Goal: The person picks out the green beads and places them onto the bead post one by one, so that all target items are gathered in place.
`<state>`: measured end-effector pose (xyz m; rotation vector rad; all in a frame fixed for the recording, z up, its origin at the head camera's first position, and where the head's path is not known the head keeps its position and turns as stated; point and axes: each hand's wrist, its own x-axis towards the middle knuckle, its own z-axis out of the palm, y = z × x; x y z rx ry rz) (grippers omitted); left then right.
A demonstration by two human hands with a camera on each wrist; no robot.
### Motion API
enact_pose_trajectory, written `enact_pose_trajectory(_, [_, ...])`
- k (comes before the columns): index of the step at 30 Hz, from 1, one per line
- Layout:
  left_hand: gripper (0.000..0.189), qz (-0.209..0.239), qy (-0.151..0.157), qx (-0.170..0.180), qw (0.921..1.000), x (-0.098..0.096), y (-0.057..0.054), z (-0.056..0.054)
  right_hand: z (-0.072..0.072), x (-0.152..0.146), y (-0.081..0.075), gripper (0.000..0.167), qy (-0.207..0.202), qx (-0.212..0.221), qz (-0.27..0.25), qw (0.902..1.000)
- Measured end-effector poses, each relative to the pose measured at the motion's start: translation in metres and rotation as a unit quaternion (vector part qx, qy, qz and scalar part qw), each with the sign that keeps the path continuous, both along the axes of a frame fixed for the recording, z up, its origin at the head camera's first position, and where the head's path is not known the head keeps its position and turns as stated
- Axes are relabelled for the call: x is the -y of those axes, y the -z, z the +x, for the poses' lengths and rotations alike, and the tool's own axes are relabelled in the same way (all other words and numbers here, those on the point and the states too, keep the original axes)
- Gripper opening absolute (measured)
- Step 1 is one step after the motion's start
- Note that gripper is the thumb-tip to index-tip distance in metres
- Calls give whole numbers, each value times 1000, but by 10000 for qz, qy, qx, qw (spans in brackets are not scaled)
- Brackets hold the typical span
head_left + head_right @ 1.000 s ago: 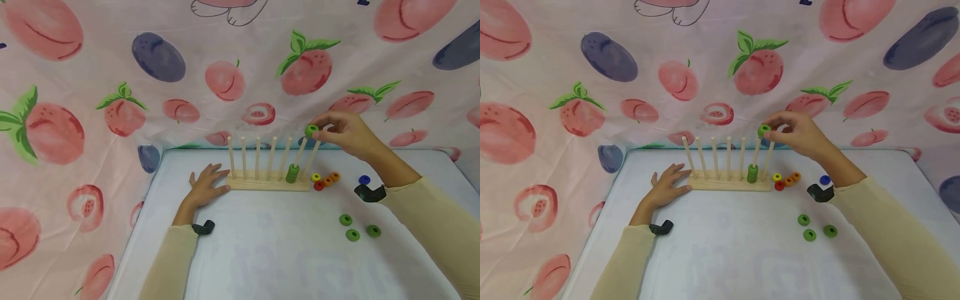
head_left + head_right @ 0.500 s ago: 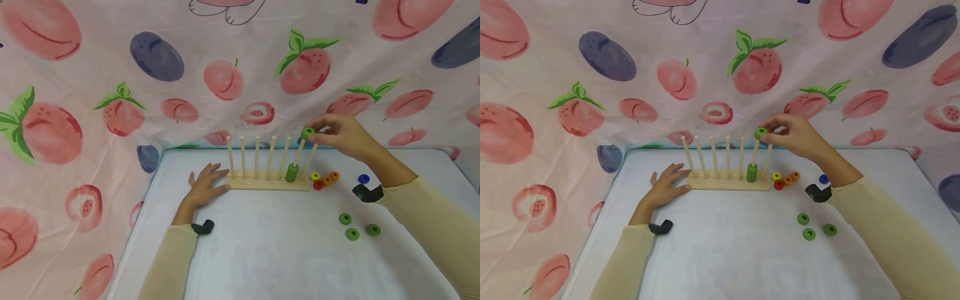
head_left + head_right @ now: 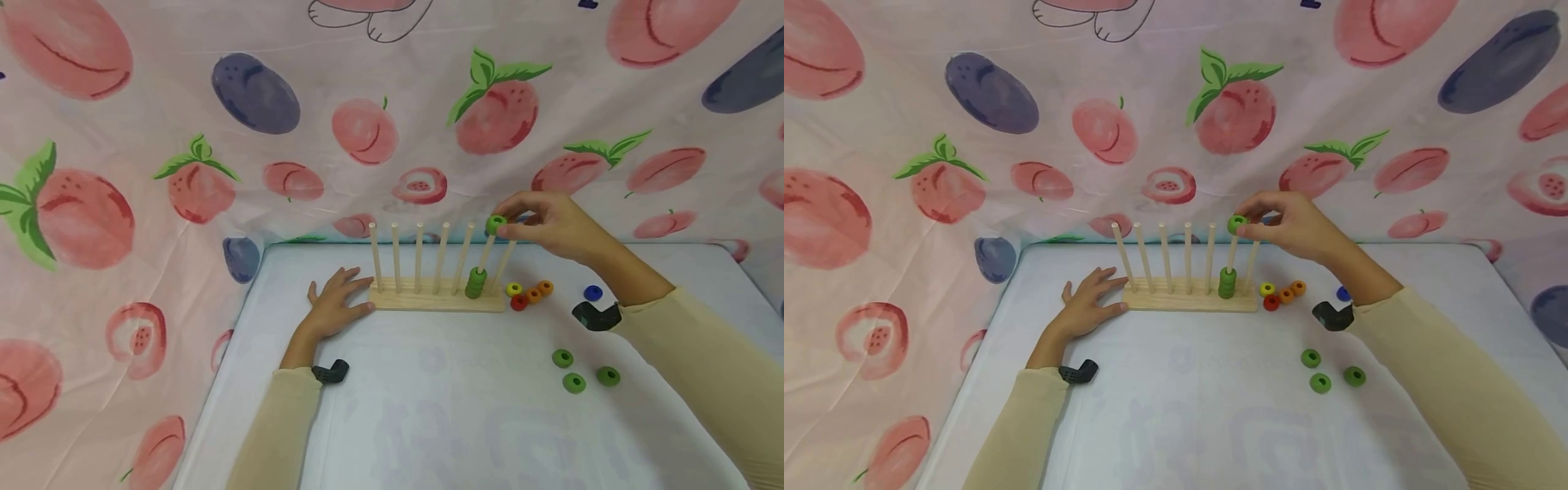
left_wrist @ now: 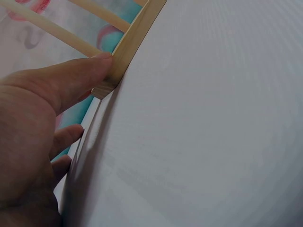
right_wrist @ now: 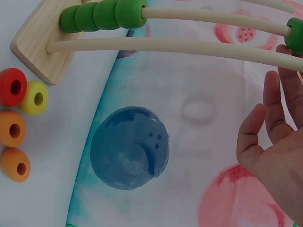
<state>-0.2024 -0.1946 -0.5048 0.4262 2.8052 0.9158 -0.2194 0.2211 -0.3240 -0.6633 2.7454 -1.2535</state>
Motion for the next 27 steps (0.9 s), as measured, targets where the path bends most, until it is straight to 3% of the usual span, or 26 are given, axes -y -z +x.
enact_pose_trajectory(27, [64, 1, -2, 25, 10000, 1, 1, 0, -3, 2, 5, 19, -72, -124, 112, 9998])
